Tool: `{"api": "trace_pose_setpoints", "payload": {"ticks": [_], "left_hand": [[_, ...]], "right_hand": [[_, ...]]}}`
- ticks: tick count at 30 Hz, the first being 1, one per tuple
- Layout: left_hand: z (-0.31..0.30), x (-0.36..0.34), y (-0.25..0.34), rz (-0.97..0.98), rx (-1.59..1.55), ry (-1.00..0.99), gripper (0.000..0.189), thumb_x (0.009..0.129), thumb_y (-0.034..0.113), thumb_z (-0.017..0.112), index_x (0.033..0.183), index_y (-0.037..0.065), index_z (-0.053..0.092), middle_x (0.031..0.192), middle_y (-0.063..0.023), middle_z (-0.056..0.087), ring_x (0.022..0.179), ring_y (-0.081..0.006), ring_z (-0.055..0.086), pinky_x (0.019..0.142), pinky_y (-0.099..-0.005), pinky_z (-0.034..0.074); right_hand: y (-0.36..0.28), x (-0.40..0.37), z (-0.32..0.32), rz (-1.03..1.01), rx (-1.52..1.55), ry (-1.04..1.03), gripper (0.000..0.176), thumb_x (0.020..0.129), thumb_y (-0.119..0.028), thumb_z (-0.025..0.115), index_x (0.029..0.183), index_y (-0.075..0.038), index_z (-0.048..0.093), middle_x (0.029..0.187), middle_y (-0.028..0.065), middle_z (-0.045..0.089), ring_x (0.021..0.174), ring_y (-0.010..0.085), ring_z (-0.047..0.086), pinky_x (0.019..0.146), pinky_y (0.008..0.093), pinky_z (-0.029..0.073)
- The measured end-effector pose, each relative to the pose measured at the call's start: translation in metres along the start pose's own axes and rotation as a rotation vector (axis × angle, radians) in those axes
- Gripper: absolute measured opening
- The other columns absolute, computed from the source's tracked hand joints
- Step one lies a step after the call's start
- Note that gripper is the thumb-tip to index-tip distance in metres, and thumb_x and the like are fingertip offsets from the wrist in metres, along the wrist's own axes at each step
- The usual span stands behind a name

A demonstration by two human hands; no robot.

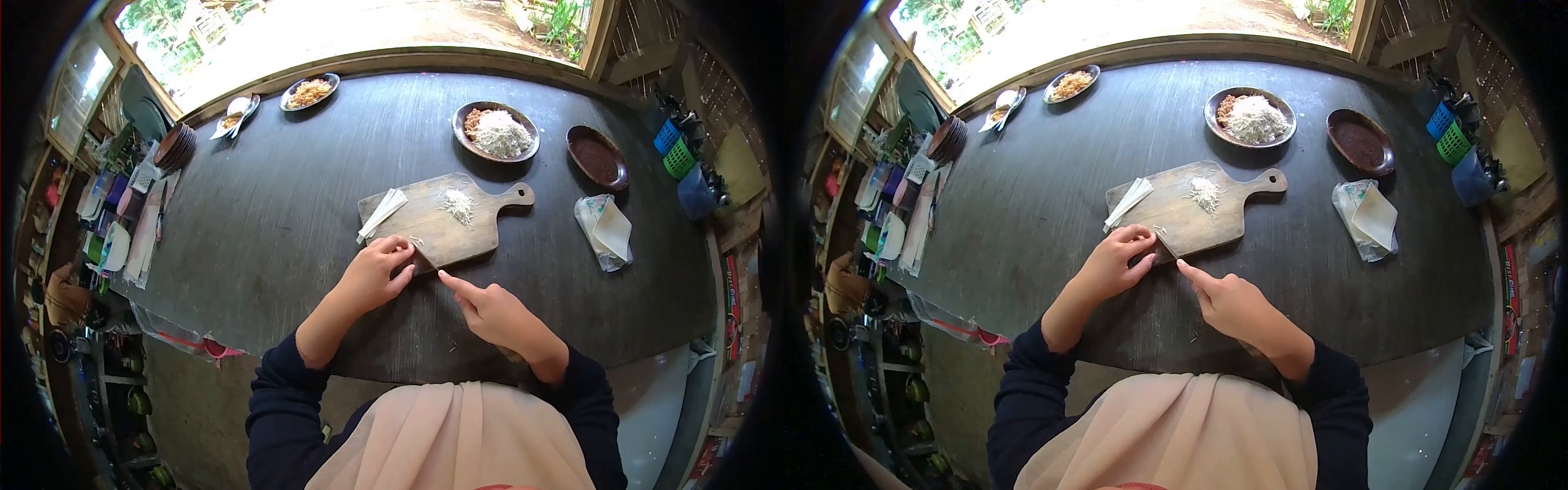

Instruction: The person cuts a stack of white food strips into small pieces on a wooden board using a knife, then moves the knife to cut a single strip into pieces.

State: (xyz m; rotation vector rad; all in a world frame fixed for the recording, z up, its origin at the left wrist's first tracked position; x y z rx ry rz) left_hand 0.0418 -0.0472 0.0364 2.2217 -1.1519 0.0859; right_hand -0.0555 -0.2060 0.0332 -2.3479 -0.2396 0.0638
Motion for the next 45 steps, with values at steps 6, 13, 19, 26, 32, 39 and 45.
{"api": "trace_pose_setpoints", "payload": {"ticks": [6, 13, 19, 26, 32, 39, 45], "left_hand": [[0.0, 0.001, 0.0, -0.007, 0.001, -0.006, 0.029, 0.085, 0.015, 0.067, 0.107, -0.004, 0.068, 0.108, -0.0117, 0.063, 0.097, -0.0296, 0.062, 0.086, -0.0381, 0.051], [-0.001, 0.001, 0.002, 0.006, 0.014, 0.008, 0.029, 0.085, 0.014, 0.067, 0.107, -0.003, 0.068, 0.107, -0.0115, 0.063, 0.095, -0.0286, 0.063, 0.085, -0.0374, 0.052], [0.001, 0.001, 0.0, 0.003, -0.008, 0.011, 0.028, 0.085, 0.014, 0.067, 0.107, -0.003, 0.068, 0.106, -0.0113, 0.064, 0.094, -0.0285, 0.063, 0.084, -0.0375, 0.052], [0.002, 0.0, -0.001, -0.036, 0.011, -0.048, 0.031, 0.086, 0.012, 0.067, 0.112, -0.004, 0.068, 0.112, -0.013, 0.063, 0.097, -0.0275, 0.062, 0.088, -0.0369, 0.051], [0.003, 0.0, -0.003, -0.016, 0.001, -0.03, 0.03, 0.085, 0.011, 0.067, 0.111, -0.004, 0.068, 0.11, -0.0129, 0.063, 0.097, -0.0279, 0.062, 0.088, -0.0374, 0.051], [0.004, 0.0, -0.003, -0.033, 0.009, -0.044, 0.029, 0.085, 0.011, 0.067, 0.11, -0.004, 0.068, 0.11, -0.0123, 0.063, 0.096, -0.0276, 0.062, 0.087, -0.0369, 0.051], [0.002, 0.0, -0.001, -0.013, 0.012, -0.014, 0.028, 0.085, 0.013, 0.067, 0.108, -0.003, 0.068, 0.107, -0.0116, 0.063, 0.095, -0.0277, 0.063, 0.085, -0.0371, 0.052]], "right_hand": [[0.001, -0.001, 0.005, 0.019, -0.142, -0.012, 0.042, 0.095, -0.018, 0.056, 0.136, -0.023, 0.057, 0.062, 0.02, 0.062, 0.054, 0.0383, 0.063, 0.055, 0.0465, 0.052], [0.0, -0.002, 0.001, 0.022, -0.112, -0.006, 0.042, 0.095, -0.019, 0.055, 0.136, -0.023, 0.057, 0.063, 0.0202, 0.062, 0.055, 0.0384, 0.063, 0.054, 0.0466, 0.052], [-0.001, -0.003, -0.001, 0.009, -0.06, -0.013, 0.042, 0.094, -0.017, 0.056, 0.136, -0.022, 0.057, 0.062, 0.0202, 0.061, 0.053, 0.0383, 0.062, 0.054, 0.0466, 0.051], [-0.005, -0.003, -0.003, -0.014, -0.054, -0.012, 0.043, 0.092, -0.013, 0.057, 0.135, -0.02, 0.057, 0.06, 0.0209, 0.059, 0.052, 0.0388, 0.06, 0.053, 0.0459, 0.05], [-0.008, -0.003, -0.003, -0.005, -0.033, -0.027, 0.043, 0.093, -0.012, 0.057, 0.136, -0.019, 0.057, 0.06, 0.0224, 0.057, 0.052, 0.0392, 0.058, 0.054, 0.0451, 0.048], [-0.002, 0.001, 0.003, 0.051, -0.094, -0.03, 0.043, 0.095, -0.016, 0.054, 0.138, -0.023, 0.055, 0.064, 0.0216, 0.062, 0.056, 0.0395, 0.062, 0.056, 0.0472, 0.051], [0.002, 0.002, 0.001, 0.039, -0.035, -0.022, 0.044, 0.095, -0.016, 0.054, 0.139, -0.021, 0.054, 0.065, 0.0222, 0.062, 0.057, 0.0397, 0.063, 0.056, 0.0484, 0.051]]}}
Point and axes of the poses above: each hand's wrist, its own x-axis towards the middle knuckle, its own z-axis out of the palm, y = z × x, the point moved 7 cm from there along x, towards the middle knuckle
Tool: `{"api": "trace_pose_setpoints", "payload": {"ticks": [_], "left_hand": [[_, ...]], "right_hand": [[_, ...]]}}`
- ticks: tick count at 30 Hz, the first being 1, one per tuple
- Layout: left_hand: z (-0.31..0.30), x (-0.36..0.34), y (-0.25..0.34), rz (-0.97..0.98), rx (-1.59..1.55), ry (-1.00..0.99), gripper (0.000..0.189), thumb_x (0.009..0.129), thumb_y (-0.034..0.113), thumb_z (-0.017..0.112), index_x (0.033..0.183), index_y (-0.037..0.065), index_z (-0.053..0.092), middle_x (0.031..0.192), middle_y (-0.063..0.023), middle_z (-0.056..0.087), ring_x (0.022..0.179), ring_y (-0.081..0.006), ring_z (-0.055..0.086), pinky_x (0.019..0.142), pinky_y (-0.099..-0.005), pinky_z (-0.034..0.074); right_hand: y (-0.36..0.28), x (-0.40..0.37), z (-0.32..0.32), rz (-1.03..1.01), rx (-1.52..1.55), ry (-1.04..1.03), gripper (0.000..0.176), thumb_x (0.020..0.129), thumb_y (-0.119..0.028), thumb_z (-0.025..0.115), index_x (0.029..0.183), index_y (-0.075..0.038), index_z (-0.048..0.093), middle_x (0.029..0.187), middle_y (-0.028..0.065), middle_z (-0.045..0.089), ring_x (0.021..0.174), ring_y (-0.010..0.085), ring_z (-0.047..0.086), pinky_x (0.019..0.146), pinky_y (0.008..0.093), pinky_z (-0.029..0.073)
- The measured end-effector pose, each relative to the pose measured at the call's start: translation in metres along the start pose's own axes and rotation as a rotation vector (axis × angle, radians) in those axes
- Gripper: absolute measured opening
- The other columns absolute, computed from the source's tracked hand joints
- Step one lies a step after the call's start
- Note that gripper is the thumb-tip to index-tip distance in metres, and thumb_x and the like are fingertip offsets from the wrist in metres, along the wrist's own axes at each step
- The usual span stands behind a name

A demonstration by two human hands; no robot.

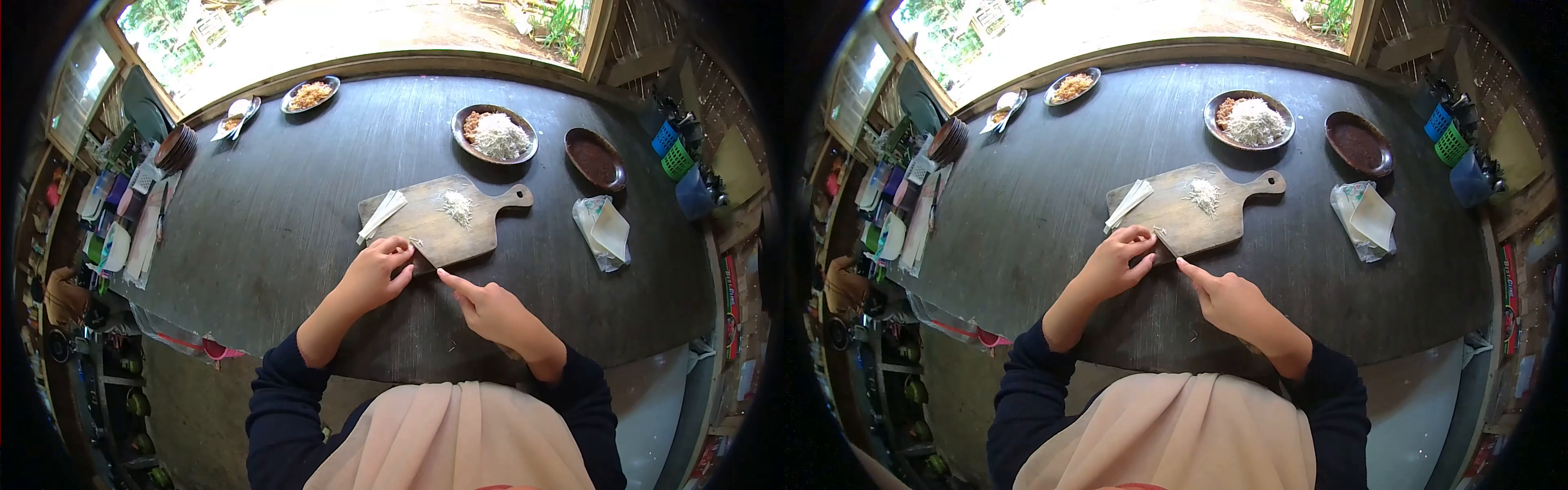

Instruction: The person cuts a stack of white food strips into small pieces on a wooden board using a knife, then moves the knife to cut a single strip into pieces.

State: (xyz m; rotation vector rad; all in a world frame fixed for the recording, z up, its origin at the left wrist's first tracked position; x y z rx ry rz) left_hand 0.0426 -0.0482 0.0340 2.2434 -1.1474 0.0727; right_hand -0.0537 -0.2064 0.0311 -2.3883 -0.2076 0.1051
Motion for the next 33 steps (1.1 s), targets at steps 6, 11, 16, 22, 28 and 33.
{"api": "trace_pose_setpoints", "payload": {"ticks": [6, 11, 16, 22, 28, 33], "left_hand": [[-0.0021, -0.0004, 0.0019, 0.021, -0.006, 0.033, 0.027, 0.084, 0.013, 0.066, 0.106, -0.003, 0.068, 0.105, -0.0107, 0.063, 0.092, -0.027, 0.063, 0.082, -0.0372, 0.052], [0.0005, -0.0008, -0.0017, -0.036, -0.018, -0.034, 0.029, 0.085, 0.011, 0.067, 0.111, -0.003, 0.068, 0.111, -0.0131, 0.063, 0.096, -0.0277, 0.063, 0.087, -0.0367, 0.052], [0.0005, -0.0002, -0.0003, -0.014, 0.0, -0.029, 0.028, 0.086, 0.012, 0.066, 0.109, -0.004, 0.068, 0.11, -0.0124, 0.063, 0.096, -0.027, 0.063, 0.087, -0.0367, 0.051], [0.0002, -0.0005, -0.0004, -0.003, 0.004, -0.014, 0.027, 0.085, 0.012, 0.067, 0.107, -0.003, 0.068, 0.109, -0.0112, 0.064, 0.095, -0.027, 0.063, 0.086, -0.037, 0.051], [0.0008, 0.0004, -0.001, -0.021, -0.001, -0.026, 0.026, 0.085, 0.012, 0.067, 0.107, -0.003, 0.068, 0.108, -0.0115, 0.063, 0.094, -0.0269, 0.063, 0.086, -0.0369, 0.051], [0.0005, 0.0, -0.0012, -0.01, -0.015, -0.011, 0.026, 0.085, 0.012, 0.067, 0.107, -0.003, 0.068, 0.109, -0.0116, 0.063, 0.095, -0.027, 0.063, 0.087, -0.0366, 0.051]], "right_hand": [[-0.0054, -0.0045, 0.0036, -0.019, -0.013, -0.01, 0.046, 0.095, -0.014, 0.053, 0.14, -0.019, 0.052, 0.063, 0.0216, 0.061, 0.054, 0.0394, 0.061, 0.054, 0.047, 0.05], [-0.0061, -0.0042, -0.0006, -0.03, -0.003, -0.012, 0.045, 0.095, -0.013, 0.054, 0.139, -0.018, 0.053, 0.061, 0.0217, 0.06, 0.052, 0.0389, 0.06, 0.054, 0.0465, 0.049], [-0.005, -0.0036, -0.0027, -0.029, 0.049, -0.013, 0.043, 0.094, -0.013, 0.055, 0.137, -0.018, 0.055, 0.061, 0.0216, 0.059, 0.053, 0.0385, 0.06, 0.055, 0.0462, 0.049], [-0.0059, -0.0011, 0.0007, -0.019, 0.016, -0.021, 0.043, 0.094, -0.014, 0.055, 0.138, -0.02, 0.055, 0.062, 0.022, 0.06, 0.055, 0.0395, 0.061, 0.056, 0.0467, 0.05], [-0.0038, 0.0008, 0.0032, 0.005, -0.069, 0.017, 0.043, 0.095, -0.015, 0.055, 0.137, -0.021, 0.055, 0.063, 0.0218, 0.061, 0.055, 0.0399, 0.062, 0.055, 0.0475, 0.05], [-0.0019, -0.0027, -0.0024, -0.008, 0.015, 0.0, 0.044, 0.094, -0.014, 0.056, 0.138, -0.021, 0.055, 0.061, 0.0212, 0.059, 0.053, 0.039, 0.06, 0.053, 0.0465, 0.049]]}}
Point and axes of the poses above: each hand's wrist, its own x-axis towards the middle knuckle, its own z-axis out of the palm, y = z × x, the point moved 7 cm from there along x, towards the middle knuckle
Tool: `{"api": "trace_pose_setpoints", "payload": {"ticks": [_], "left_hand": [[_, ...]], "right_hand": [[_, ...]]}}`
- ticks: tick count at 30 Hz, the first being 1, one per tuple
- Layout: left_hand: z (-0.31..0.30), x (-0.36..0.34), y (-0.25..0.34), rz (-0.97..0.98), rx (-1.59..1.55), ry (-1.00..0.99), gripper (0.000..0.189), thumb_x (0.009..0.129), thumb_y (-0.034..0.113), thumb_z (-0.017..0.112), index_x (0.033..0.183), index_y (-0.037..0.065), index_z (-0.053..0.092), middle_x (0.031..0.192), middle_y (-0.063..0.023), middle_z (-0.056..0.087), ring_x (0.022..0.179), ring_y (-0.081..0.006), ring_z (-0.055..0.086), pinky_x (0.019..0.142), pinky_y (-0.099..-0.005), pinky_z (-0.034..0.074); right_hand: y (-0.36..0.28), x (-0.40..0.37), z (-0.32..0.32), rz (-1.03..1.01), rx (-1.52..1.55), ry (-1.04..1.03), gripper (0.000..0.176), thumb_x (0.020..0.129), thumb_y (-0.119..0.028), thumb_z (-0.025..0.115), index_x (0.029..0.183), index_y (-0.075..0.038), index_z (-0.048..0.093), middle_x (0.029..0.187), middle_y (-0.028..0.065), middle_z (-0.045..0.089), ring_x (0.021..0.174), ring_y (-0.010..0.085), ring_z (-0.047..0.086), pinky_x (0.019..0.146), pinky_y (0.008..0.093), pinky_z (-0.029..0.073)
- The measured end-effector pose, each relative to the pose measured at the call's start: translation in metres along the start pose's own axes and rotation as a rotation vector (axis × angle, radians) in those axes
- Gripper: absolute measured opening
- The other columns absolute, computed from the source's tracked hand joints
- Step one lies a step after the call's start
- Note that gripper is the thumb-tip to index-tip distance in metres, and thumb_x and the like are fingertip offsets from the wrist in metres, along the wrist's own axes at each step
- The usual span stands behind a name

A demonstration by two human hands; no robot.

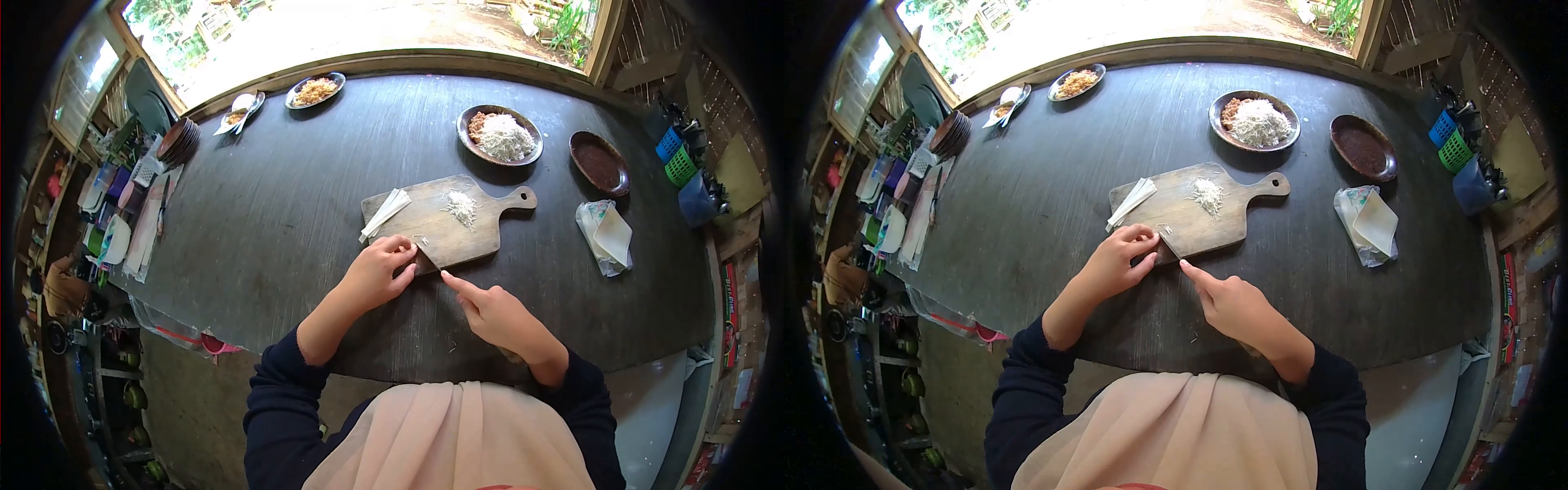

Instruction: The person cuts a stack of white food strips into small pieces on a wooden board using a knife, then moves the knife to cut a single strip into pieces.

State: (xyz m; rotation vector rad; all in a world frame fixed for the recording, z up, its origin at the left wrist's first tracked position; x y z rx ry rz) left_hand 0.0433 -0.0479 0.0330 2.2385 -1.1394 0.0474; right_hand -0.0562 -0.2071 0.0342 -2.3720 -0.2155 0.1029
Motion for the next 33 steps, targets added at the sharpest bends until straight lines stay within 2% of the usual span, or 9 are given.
{"api": "trace_pose_setpoints", "payload": {"ticks": [10, 13, 16, 19, 21, 22, 24, 33], "left_hand": [[-0.003, 0.0, -0.002, -0.029, -0.054, 0.007, 0.026, 0.087, 0.011, 0.066, 0.111, 0.0, 0.069, 0.11, -0.0129, 0.064, 0.097, -0.0282, 0.064, 0.086, -0.0363, 0.052], [-0.003, 0.001, -0.004, 0.012, -0.077, 0.054, 0.026, 0.085, 0.012, 0.066, 0.107, 0.0, 0.07, 0.107, -0.0124, 0.065, 0.094, -0.0295, 0.064, 0.085, -0.0371, 0.052], [-0.003, 0.001, -0.008, -0.059, -0.135, 0.057, 0.025, 0.085, 0.012, 0.067, 0.107, -0.001, 0.07, 0.107, -0.0137, 0.065, 0.096, -0.0301, 0.065, 0.085, -0.0373, 0.053], [-0.003, 0.001, -0.007, -0.033, -0.125, 0.078, 0.025, 0.085, 0.011, 0.067, 0.106, -0.001, 0.07, 0.106, -0.0146, 0.065, 0.094, -0.0306, 0.064, 0.084, -0.0379, 0.053], [-0.004, 0.001, -0.006, -0.028, -0.113, 0.069, 0.025, 0.086, 0.01, 0.067, 0.109, -0.001, 0.069, 0.107, -0.0143, 0.064, 0.095, -0.0305, 0.064, 0.085, -0.0372, 0.053], [-0.004, 0.001, -0.005, -0.018, -0.1, 0.058, 0.026, 0.087, 0.009, 0.067, 0.112, 0.0, 0.068, 0.107, -0.014, 0.063, 0.096, -0.0303, 0.064, 0.085, -0.0366, 0.052], [-0.003, 0.0, -0.007, -0.02, -0.1, 0.058, 0.026, 0.087, 0.009, 0.067, 0.112, 0.0, 0.068, 0.107, -0.014, 0.063, 0.096, -0.0303, 0.064, 0.085, -0.0369, 0.052], [-0.005, 0.0, -0.005, -0.024, -0.104, 0.053, 0.026, 0.086, 0.008, 0.068, 0.111, -0.001, 0.067, 0.107, -0.0139, 0.063, 0.095, -0.0296, 0.064, 0.085, -0.0366, 0.052]], "right_hand": [[-0.001, 0.0, -0.004, -0.02, 0.038, 0.04, 0.045, 0.094, -0.013, 0.056, 0.139, -0.02, 0.054, 0.06, 0.0216, 0.058, 0.052, 0.0389, 0.059, 0.054, 0.0466, 0.048], [-0.001, 0.0, -0.006, 0.008, 0.037, 0.024, 0.046, 0.094, -0.014, 0.056, 0.139, -0.02, 0.053, 0.061, 0.0219, 0.058, 0.053, 0.0393, 0.06, 0.055, 0.0468, 0.048], [-0.002, 0.0, -0.006, 0.021, 0.071, -0.007, 0.045, 0.095, -0.013, 0.056, 0.139, -0.019, 0.051, 0.061, 0.0225, 0.058, 0.054, 0.04, 0.06, 0.055, 0.0473, 0.048], [-0.003, 0.0, -0.006, 0.012, 0.092, -0.036, 0.044, 0.095, -0.012, 0.056, 0.138, -0.017, 0.049, 0.062, 0.0231, 0.059, 0.055, 0.041, 0.06, 0.056, 0.0476, 0.048], [-0.003, 0.0, -0.007, 0.026, 0.108, -0.042, 0.042, 0.097, -0.009, 0.055, 0.138, -0.014, 0.05, 0.061, 0.0223, 0.054, 0.05, 0.0379, 0.053, 0.055, 0.0417, 0.044], [-0.004, 0.0, -0.007, 0.024, 0.107, -0.047, 0.042, 0.097, -0.009, 0.055, 0.138, -0.014, 0.05, 0.061, 0.0223, 0.054, 0.05, 0.0379, 0.053, 0.055, 0.0417, 0.044], [-0.006, 0.0, -0.008, 0.019, 0.113, -0.043, 0.042, 0.096, -0.011, 0.055, 0.138, -0.015, 0.049, 0.062, 0.0241, 0.058, 0.055, 0.0417, 0.059, 0.055, 0.047, 0.047], [-0.006, 0.0, -0.011, 0.054, 0.156, -0.063, 0.043, 0.096, -0.01, 0.055, 0.138, -0.013, 0.049, 0.062, 0.0256, 0.056, 0.054, 0.0412, 0.059, 0.055, 0.046, 0.046]]}}
Point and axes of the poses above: each hand's wrist, its own x-axis towards the middle knuckle, its own z-axis out of the palm, y = z × x, the point moved 7 cm from there along x, towards the middle knuckle
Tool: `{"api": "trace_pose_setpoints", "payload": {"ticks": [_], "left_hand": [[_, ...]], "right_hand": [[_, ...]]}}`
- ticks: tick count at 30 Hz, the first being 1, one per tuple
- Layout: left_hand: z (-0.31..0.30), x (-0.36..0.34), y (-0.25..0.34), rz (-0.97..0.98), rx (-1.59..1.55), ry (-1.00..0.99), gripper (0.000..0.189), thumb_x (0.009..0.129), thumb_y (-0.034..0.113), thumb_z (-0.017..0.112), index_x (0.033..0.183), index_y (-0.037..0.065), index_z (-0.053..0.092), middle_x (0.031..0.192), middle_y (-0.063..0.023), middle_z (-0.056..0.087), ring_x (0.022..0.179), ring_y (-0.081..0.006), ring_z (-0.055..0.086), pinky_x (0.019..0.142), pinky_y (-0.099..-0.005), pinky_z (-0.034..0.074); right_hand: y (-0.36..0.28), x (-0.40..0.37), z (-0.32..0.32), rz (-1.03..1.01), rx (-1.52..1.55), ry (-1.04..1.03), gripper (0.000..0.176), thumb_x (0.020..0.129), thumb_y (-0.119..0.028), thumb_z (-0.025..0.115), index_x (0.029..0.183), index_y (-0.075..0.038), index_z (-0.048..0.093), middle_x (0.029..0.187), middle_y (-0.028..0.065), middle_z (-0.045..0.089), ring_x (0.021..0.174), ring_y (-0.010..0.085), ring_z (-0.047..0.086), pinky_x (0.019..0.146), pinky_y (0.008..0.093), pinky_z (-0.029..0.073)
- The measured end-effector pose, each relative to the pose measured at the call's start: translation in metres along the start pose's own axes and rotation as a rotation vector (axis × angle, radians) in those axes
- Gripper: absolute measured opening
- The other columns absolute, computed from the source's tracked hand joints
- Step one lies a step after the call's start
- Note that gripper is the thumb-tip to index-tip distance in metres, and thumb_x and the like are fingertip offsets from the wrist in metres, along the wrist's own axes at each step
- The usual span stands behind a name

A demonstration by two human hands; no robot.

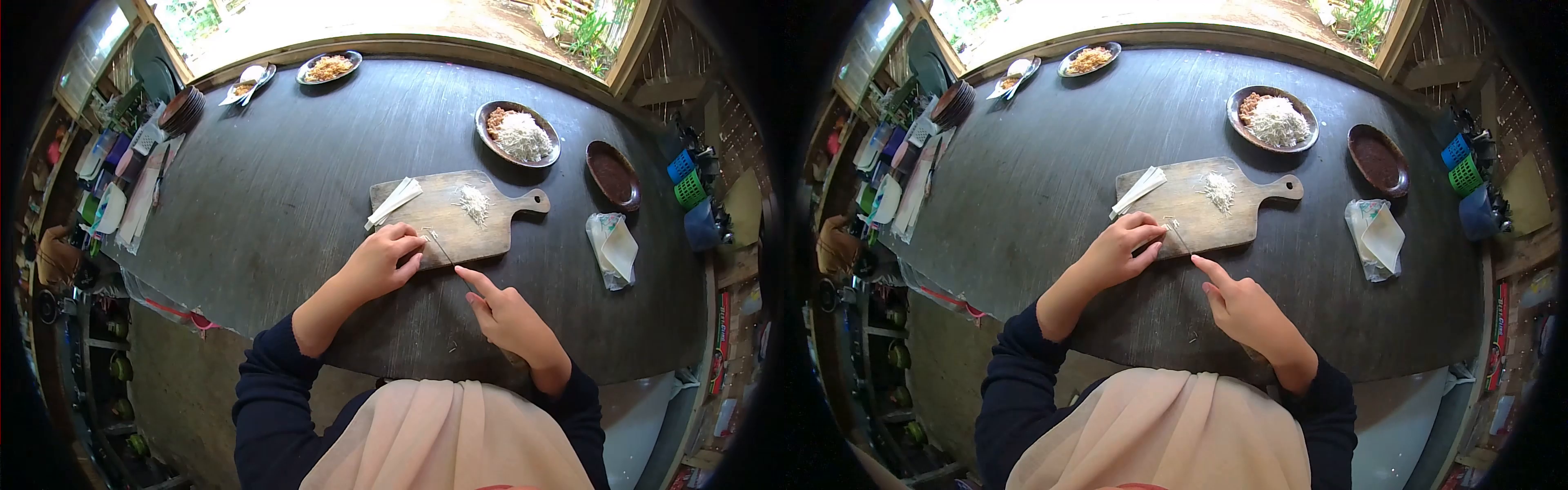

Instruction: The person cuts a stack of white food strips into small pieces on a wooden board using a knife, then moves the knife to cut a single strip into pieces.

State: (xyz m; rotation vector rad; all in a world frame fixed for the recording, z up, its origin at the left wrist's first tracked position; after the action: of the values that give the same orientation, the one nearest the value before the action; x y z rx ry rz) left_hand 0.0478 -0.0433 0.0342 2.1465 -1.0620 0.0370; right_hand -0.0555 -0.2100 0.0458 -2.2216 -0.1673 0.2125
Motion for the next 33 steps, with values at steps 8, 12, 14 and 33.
{"api": "trace_pose_setpoints", "payload": {"ticks": [8, 12, 14, 33], "left_hand": [[0.002, 0.0, -0.002, 0.019, -0.003, -0.002, 0.028, 0.086, 0.008, 0.068, 0.112, -0.002, 0.067, 0.106, -0.0144, 0.063, 0.095, -0.0293, 0.064, 0.085, -0.0365, 0.052], [0.001, -0.001, -0.003, -0.041, -0.014, 0.028, 0.036, 0.087, 0.01, 0.066, 0.122, -0.001, 0.062, 0.107, -0.0152, 0.062, 0.093, -0.0285, 0.064, 0.084, -0.0367, 0.052], [0.0, -0.001, -0.005, -0.06, -0.003, 0.038, 0.039, 0.088, 0.01, 0.066, 0.125, 0.0, 0.06, 0.108, -0.0154, 0.062, 0.093, -0.0283, 0.064, 0.084, -0.0366, 0.053], [0.003, -0.001, -0.003, 0.014, 0.037, -0.009, 0.041, 0.087, 0.011, 0.067, 0.126, 0.0, 0.062, 0.112, -0.016, 0.061, 0.1, -0.0314, 0.062, 0.088, -0.0383, 0.051]], "right_hand": [[0.002, 0.001, 0.002, 0.011, 0.015, -0.021, 0.043, 0.095, -0.009, 0.056, 0.138, -0.014, 0.051, 0.063, 0.0254, 0.056, 0.052, 0.0403, 0.057, 0.055, 0.0436, 0.046], [0.003, 0.004, -0.003, -0.023, 0.04, 0.009, 0.042, 0.096, -0.01, 0.056, 0.137, -0.014, 0.053, 0.064, 0.0245, 0.056, 0.052, 0.039, 0.055, 0.056, 0.0415, 0.047], [0.006, 0.006, -0.003, -0.009, 0.044, -0.002, 0.042, 0.096, -0.01, 0.056, 0.137, -0.014, 0.053, 0.064, 0.0244, 0.056, 0.052, 0.0387, 0.055, 0.056, 0.0407, 0.046], [0.014, 0.009, 0.001, 0.012, 0.03, -0.072, 0.043, 0.101, -0.012, 0.051, 0.142, -0.018, 0.05, 0.056, 0.0053, 0.053, 0.044, 0.0113, 0.052, 0.05, 0.0281, 0.048]]}}
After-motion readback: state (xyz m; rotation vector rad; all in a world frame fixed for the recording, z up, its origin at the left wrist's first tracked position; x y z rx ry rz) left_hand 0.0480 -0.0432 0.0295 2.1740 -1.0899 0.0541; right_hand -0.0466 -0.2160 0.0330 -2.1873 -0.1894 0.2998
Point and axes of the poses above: each hand's wrist, its own x-axis towards the middle knuckle, its own z-axis out of the palm, y = z × x, the point moved 7 cm from there along x, towards the middle knuckle
